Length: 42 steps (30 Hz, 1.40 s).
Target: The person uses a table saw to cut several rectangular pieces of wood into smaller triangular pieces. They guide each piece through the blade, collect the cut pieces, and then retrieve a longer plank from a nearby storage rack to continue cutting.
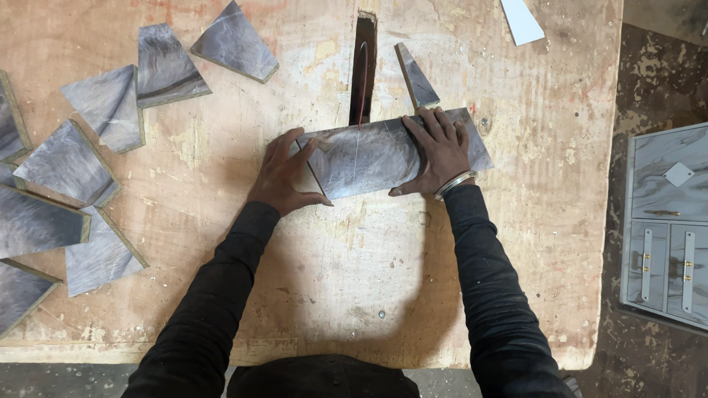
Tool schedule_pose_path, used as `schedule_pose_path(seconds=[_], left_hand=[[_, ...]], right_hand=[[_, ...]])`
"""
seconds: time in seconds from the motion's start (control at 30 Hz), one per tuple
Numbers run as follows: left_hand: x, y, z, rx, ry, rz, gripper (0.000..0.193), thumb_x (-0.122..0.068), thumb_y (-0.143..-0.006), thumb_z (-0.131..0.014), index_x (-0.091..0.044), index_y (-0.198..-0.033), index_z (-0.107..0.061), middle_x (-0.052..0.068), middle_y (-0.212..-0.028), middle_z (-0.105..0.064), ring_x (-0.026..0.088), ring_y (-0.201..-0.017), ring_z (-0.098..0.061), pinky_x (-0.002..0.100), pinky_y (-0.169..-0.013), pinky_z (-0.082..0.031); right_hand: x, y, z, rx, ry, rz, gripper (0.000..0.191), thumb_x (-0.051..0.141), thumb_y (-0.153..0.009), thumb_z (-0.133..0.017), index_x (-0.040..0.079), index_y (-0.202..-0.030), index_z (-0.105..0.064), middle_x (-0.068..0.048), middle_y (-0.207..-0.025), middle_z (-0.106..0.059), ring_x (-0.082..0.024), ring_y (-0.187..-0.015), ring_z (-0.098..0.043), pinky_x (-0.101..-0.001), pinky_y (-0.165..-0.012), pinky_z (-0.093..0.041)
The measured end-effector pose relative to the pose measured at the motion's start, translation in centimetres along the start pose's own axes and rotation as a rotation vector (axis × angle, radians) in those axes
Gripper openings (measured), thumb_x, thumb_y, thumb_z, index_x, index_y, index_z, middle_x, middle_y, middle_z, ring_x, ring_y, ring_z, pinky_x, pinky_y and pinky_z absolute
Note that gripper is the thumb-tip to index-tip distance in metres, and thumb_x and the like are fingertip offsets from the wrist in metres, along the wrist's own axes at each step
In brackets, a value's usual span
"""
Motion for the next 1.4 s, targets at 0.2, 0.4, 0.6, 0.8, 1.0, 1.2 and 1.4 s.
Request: schedule_pose_path(seconds=[0.2, 0.4, 0.6, 0.8, 1.0, 1.2, 1.4], left_hand=[[0.1, -0.7, 0.0, -0.003, 0.011, -0.017, 0.118, -0.050, -0.048, -0.101, -0.015, -0.148, -0.049, 0.020, -0.157, -0.036, 0.044, -0.144, -0.034, 0.054, -0.116, -0.041], [0.5, -1.7, 0.0, 0.012, -0.005, -0.002, 0.120, -0.050, -0.047, -0.101, -0.013, -0.149, -0.049, 0.020, -0.156, -0.036, 0.044, -0.143, -0.034, 0.054, -0.116, -0.039], [0.7, -2.8, 0.2, 0.016, -0.015, 0.017, 0.120, -0.050, -0.047, -0.102, -0.014, -0.150, -0.051, 0.019, -0.155, -0.037, 0.043, -0.142, -0.035, 0.053, -0.115, -0.040], [0.6, -3.8, 0.7, -0.019, -0.009, -0.011, 0.118, -0.048, -0.047, -0.102, -0.012, -0.148, -0.052, 0.020, -0.155, -0.039, 0.044, -0.143, -0.037, 0.053, -0.116, -0.041], [1.2, -4.8, 0.7, -0.024, -0.017, -0.006, 0.117, -0.048, -0.046, -0.102, -0.011, -0.147, -0.054, 0.020, -0.155, -0.040, 0.044, -0.142, -0.038, 0.053, -0.116, -0.040], [2.0, -5.8, 0.3, -0.003, -0.007, 0.006, 0.116, -0.048, -0.048, -0.102, -0.011, -0.146, -0.054, 0.018, -0.155, -0.039, 0.042, -0.143, -0.038, 0.052, -0.116, -0.042], [2.5, -6.8, 0.2, 0.002, 0.007, 0.023, 0.116, -0.048, -0.047, -0.101, -0.011, -0.146, -0.055, 0.018, -0.156, -0.039, 0.042, -0.144, -0.037, 0.051, -0.117, -0.041]], right_hand=[[-0.3, -0.9, 0.1, 0.023, 0.022, -0.011, 0.151, 0.079, -0.022, -0.091, 0.031, -0.156, -0.042, -0.011, -0.163, -0.036, -0.038, -0.153, -0.024, -0.0681, -0.119, -0.012], [-0.5, -1.6, 0.5, 0.006, 0.013, -0.012, 0.149, 0.078, -0.023, -0.091, 0.031, -0.156, -0.042, -0.010, -0.163, -0.037, -0.038, -0.153, -0.025, -0.0675, -0.119, -0.013], [-0.8, -2.5, 0.8, -0.018, 0.016, -0.006, 0.149, 0.077, -0.024, -0.092, 0.032, -0.156, -0.042, -0.010, -0.163, -0.036, -0.038, -0.153, -0.025, -0.0663, -0.120, -0.014], [-1.3, -3.5, 0.9, -0.002, 0.013, -0.018, 0.150, 0.077, -0.023, -0.093, 0.032, -0.156, -0.041, -0.010, -0.163, -0.036, -0.038, -0.153, -0.025, -0.0659, -0.119, -0.013], [-1.6, -4.4, 1.2, -0.002, 0.023, -0.031, 0.150, 0.076, -0.022, -0.092, 0.032, -0.157, -0.042, -0.009, -0.164, -0.036, -0.038, -0.154, -0.025, -0.0638, -0.121, -0.013], [-2.2, -5.7, 1.2, 0.026, 0.023, -0.042, 0.153, 0.076, -0.020, -0.093, 0.033, -0.157, -0.041, -0.009, -0.165, -0.033, -0.038, -0.153, -0.023, -0.0631, -0.121, -0.011], [-2.8, -6.7, 1.1, 0.015, 0.035, -0.033, 0.153, 0.076, -0.020, -0.093, 0.033, -0.157, -0.040, -0.009, -0.165, -0.034, -0.039, -0.153, -0.023, -0.0633, -0.121, -0.012]])
Point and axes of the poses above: each hand's wrist, its own y-axis away from the middle knuckle, its own z-axis out of the back of the hand, x = y × z, the point moved 10 cm from there along -y, towards the middle knuckle
